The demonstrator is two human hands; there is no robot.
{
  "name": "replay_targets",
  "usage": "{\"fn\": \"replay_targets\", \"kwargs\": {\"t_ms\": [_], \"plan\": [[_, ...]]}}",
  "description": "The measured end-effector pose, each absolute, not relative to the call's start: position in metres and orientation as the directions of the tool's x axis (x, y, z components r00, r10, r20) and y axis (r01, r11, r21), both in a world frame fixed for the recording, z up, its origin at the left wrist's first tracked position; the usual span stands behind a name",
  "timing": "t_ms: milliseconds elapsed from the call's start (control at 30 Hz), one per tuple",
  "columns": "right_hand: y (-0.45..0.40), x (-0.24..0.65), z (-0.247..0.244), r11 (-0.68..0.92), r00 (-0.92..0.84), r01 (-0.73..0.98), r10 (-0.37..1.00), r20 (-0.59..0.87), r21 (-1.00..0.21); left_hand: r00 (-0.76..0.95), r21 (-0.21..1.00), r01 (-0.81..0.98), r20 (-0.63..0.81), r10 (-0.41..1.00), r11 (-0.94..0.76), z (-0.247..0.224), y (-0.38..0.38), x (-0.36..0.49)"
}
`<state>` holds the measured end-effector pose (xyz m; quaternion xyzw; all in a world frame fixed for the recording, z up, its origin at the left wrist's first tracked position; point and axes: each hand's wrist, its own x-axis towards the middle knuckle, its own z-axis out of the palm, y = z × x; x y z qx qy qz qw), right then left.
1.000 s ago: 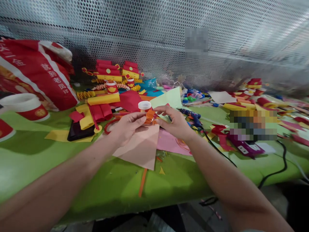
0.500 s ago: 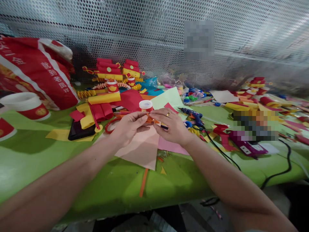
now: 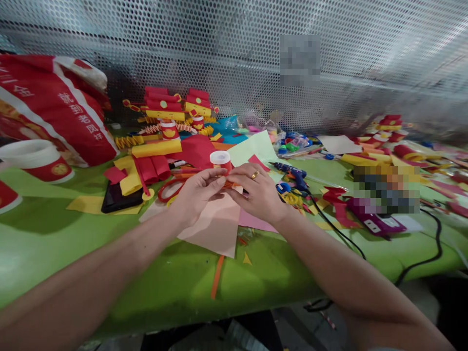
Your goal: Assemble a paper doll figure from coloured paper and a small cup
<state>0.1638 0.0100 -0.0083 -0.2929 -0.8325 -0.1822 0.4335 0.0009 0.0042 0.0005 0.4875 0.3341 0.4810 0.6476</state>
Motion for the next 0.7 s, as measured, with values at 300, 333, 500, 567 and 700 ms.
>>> {"fn": "replay_targets", "kwargs": {"t_ms": [300,333,500,567,700], "plan": [[0.008,0.165,-0.005,0.766,-0.411,0.640,0.287,0.866,0.050,0.351,0.984,-0.142,0.151,0.924,-0.107,0.003,0.003,-0.004],[0.008,0.165,-0.005,0.779,-0.407,0.626,0.287,0.867,0.037,0.353,0.981,-0.100,0.192,0.916,-0.167,0.004,0.003,-0.005],[0.009,0.165,-0.004,0.828,-0.424,0.561,0.290,0.858,-0.002,0.356,0.843,0.231,0.392,0.848,-0.486,0.006,0.004,-0.009],[0.009,0.165,-0.004,0.841,-0.432,0.540,0.288,0.855,-0.010,0.372,0.736,0.348,0.460,0.806,-0.580,0.006,0.004,-0.010],[0.009,0.165,-0.004,0.850,-0.452,0.527,0.274,0.849,0.006,0.426,0.539,0.468,0.557,0.713,-0.700,0.005,0.006,-0.014]]}}
